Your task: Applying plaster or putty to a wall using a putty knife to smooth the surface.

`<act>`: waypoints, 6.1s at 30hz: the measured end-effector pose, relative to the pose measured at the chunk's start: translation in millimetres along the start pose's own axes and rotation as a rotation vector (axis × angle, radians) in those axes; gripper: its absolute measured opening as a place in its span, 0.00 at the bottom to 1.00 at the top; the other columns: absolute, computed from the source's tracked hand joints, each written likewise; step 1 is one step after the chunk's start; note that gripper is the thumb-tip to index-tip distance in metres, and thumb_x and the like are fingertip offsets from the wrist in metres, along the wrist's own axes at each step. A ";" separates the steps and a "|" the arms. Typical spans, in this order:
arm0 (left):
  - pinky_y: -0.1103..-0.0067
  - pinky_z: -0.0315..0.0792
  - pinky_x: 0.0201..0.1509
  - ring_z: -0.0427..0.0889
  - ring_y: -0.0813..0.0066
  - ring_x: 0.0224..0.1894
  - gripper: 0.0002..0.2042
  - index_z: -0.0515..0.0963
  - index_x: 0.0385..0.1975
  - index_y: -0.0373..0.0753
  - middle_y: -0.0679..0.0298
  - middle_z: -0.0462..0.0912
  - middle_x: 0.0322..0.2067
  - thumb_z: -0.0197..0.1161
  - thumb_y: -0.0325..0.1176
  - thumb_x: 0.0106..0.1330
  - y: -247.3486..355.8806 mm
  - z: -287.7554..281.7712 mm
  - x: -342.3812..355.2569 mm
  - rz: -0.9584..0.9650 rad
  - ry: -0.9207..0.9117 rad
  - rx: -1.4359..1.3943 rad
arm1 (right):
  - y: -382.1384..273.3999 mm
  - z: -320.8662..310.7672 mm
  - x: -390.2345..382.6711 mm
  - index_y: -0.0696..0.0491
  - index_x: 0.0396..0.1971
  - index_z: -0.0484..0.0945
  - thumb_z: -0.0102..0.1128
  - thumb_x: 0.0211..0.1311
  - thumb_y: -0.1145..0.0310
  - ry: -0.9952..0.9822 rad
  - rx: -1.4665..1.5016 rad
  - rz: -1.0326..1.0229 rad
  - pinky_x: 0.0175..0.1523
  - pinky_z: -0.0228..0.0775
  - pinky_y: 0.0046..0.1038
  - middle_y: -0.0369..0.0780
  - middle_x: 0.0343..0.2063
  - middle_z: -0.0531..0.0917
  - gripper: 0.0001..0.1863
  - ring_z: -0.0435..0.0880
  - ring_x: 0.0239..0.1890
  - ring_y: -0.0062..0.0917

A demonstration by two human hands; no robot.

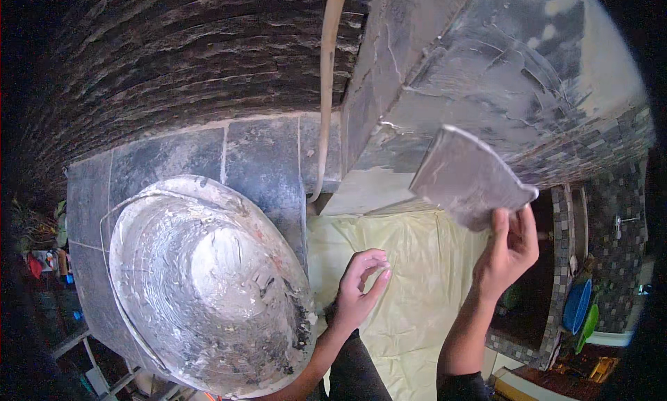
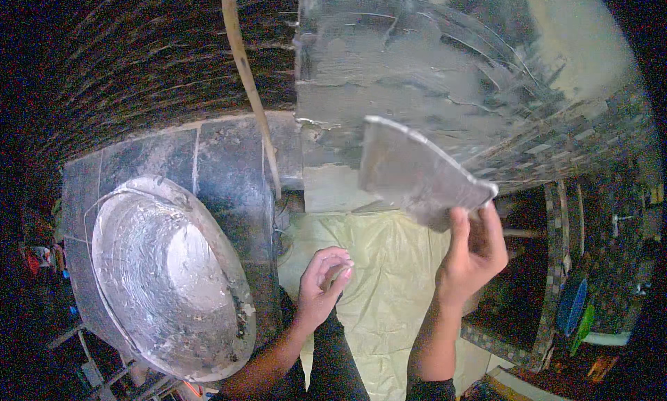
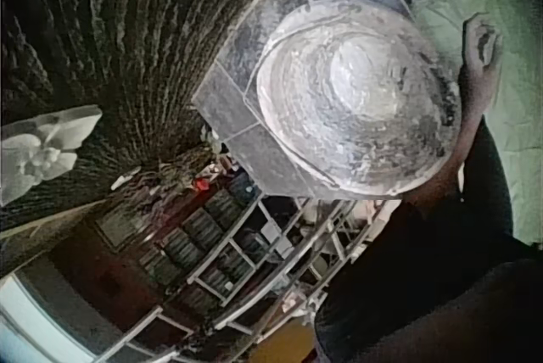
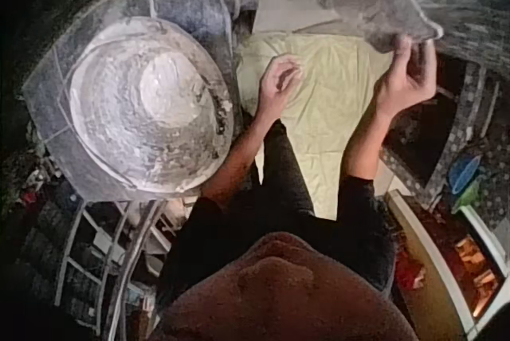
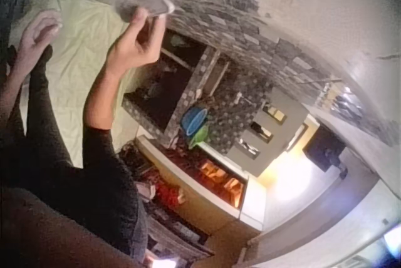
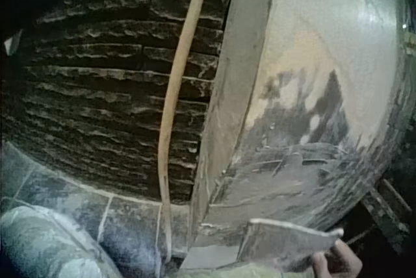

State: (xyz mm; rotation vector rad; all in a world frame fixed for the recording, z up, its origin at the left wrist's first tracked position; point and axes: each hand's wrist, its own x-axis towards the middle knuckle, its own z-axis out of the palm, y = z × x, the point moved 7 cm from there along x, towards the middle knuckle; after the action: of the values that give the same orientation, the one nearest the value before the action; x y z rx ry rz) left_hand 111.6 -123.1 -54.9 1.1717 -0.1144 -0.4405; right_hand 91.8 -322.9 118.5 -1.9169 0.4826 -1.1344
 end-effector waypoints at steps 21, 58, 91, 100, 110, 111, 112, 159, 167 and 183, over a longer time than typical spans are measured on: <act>0.76 0.73 0.52 0.75 0.74 0.40 0.09 0.71 0.45 0.36 0.64 0.74 0.38 0.58 0.25 0.66 -52.7 -18.1 -9.5 -0.385 0.336 -0.594 | -10.4 91.3 -82.9 0.63 0.46 0.66 0.60 0.60 0.86 -0.330 0.428 0.357 0.40 0.76 0.19 0.47 0.44 0.81 0.17 0.85 0.42 0.26; 0.83 0.70 0.49 0.76 0.80 0.41 0.09 0.72 0.47 0.36 0.66 0.76 0.38 0.52 0.26 0.70 -47.9 -13.6 -14.5 -0.329 0.306 -0.498 | 13.1 54.8 -30.8 0.66 0.54 0.71 0.61 0.60 0.81 -0.522 0.738 0.764 0.50 0.77 0.25 0.46 0.45 0.82 0.22 0.83 0.44 0.25; 0.79 0.72 0.47 0.74 0.77 0.39 0.08 0.71 0.44 0.35 0.65 0.73 0.36 0.56 0.24 0.67 -42.8 -16.5 -7.5 -0.352 0.292 -0.571 | 6.6 23.6 -24.0 0.63 0.47 0.71 0.52 0.67 0.68 -0.189 0.856 1.102 0.24 0.80 0.22 0.44 0.33 0.83 0.15 0.83 0.24 0.22; 0.77 0.71 0.50 0.73 0.74 0.42 0.08 0.70 0.46 0.35 0.63 0.73 0.39 0.54 0.24 0.69 -53.1 -17.3 -9.3 -0.350 0.243 -0.538 | 10.7 17.0 -24.1 0.57 0.50 0.69 0.63 0.60 0.80 -0.308 0.393 0.397 0.44 0.71 0.18 0.37 0.38 0.80 0.19 0.79 0.39 0.18; 0.79 0.70 0.48 0.74 0.75 0.40 0.09 0.70 0.46 0.37 0.65 0.73 0.37 0.55 0.25 0.68 -53.4 -13.3 -8.8 -0.355 0.223 -0.566 | 23.6 68.7 -19.2 0.60 0.53 0.70 0.61 0.63 0.78 -0.188 0.374 0.227 0.48 0.72 0.20 0.38 0.43 0.79 0.19 0.78 0.41 0.18; 0.79 0.70 0.48 0.74 0.76 0.40 0.09 0.71 0.46 0.37 0.65 0.73 0.38 0.55 0.25 0.68 -53.8 -14.1 -9.0 -0.361 0.228 -0.555 | 23.4 71.9 -19.3 0.60 0.53 0.70 0.61 0.63 0.78 -0.187 0.378 0.231 0.48 0.72 0.20 0.38 0.43 0.79 0.19 0.78 0.41 0.18; 0.79 0.70 0.48 0.74 0.76 0.40 0.09 0.71 0.46 0.37 0.65 0.73 0.38 0.55 0.25 0.68 -53.2 -14.4 -9.0 -0.361 0.230 -0.550 | 24.8 74.1 -19.7 0.61 0.53 0.69 0.60 0.64 0.77 -0.173 0.415 0.266 0.49 0.71 0.21 0.38 0.44 0.78 0.19 0.78 0.42 0.18; 0.80 0.69 0.48 0.73 0.78 0.39 0.09 0.72 0.44 0.38 0.65 0.74 0.38 0.57 0.26 0.65 -55.0 -15.5 -11.5 -0.400 0.264 -0.543 | 2.9 84.3 -5.8 0.60 0.39 0.78 0.62 0.64 0.72 -0.210 0.407 0.270 0.44 0.66 0.18 0.32 0.33 0.79 0.08 0.74 0.36 0.15; 0.80 0.69 0.47 0.73 0.79 0.39 0.08 0.71 0.45 0.39 0.68 0.73 0.38 0.56 0.26 0.68 -55.0 -12.2 -11.2 -0.410 0.258 -0.550 | 32.7 54.6 14.2 0.56 0.28 0.73 0.63 0.64 0.72 0.030 0.301 0.184 0.37 0.60 0.16 0.29 0.27 0.73 0.09 0.67 0.31 0.11; 0.76 0.68 0.55 0.75 0.72 0.46 0.19 0.69 0.52 0.28 0.58 0.76 0.46 0.59 0.29 0.64 43.0 18.7 -18.8 -0.090 -0.123 -0.237 | -22.4 0.2 -47.7 0.54 0.35 0.80 0.59 0.60 0.72 -0.221 0.020 -0.433 0.57 0.68 0.56 0.47 0.35 0.84 0.05 0.80 0.44 0.47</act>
State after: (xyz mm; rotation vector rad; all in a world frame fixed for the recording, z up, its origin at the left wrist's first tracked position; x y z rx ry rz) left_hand 100.5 -118.5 -5.9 0.9189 -0.1133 -0.5893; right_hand 65.4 -277.8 111.4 -2.1577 -0.0714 -1.1644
